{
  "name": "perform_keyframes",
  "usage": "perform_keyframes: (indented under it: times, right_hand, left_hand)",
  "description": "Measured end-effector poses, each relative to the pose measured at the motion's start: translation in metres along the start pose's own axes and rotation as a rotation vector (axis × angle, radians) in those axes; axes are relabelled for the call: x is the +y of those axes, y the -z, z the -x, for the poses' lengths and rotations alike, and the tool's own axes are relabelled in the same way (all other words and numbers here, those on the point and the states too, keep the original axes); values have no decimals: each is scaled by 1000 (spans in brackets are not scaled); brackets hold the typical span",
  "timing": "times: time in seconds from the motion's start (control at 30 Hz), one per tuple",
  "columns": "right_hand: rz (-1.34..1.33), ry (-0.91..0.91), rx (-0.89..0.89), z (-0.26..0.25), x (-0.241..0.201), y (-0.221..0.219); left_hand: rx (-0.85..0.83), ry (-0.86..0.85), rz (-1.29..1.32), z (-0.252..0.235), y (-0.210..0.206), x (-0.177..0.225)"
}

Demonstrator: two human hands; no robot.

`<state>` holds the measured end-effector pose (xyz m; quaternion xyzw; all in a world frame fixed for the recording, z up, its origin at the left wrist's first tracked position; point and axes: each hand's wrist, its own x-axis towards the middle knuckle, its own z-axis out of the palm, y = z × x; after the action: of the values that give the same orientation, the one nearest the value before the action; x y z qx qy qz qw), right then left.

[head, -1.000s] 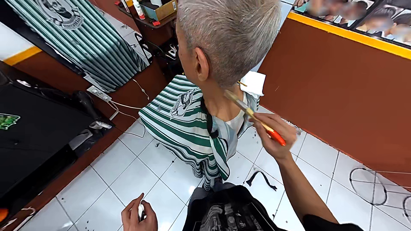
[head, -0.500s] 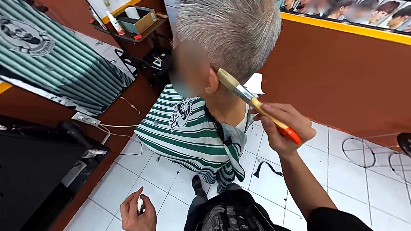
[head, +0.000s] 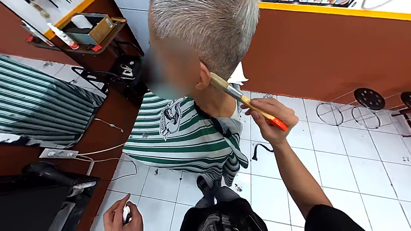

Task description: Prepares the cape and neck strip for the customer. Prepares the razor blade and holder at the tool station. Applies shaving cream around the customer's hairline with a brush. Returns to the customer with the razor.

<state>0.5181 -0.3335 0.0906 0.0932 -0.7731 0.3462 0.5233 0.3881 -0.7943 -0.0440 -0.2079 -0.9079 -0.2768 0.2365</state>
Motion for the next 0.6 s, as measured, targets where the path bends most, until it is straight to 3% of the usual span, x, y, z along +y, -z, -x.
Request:
perform_keyframes:
  times: [0.17, 0.37, 0.47, 0.6]
  right_hand:
    - [-60, -142, 9, 33, 18, 8]
    - [-131, -56, 2, 8, 18, 1]
    - [-95, -112, -10, 17, 26, 6]
    - [-78, -231, 99, 44, -15, 17]
  left_hand:
    - [13, 7, -19, 9, 5, 4]
    - [27, -19, -10, 14, 0, 21]
    - [59, -28, 14, 10, -1, 24]
    - [78, -7, 43, 3, -12, 14]
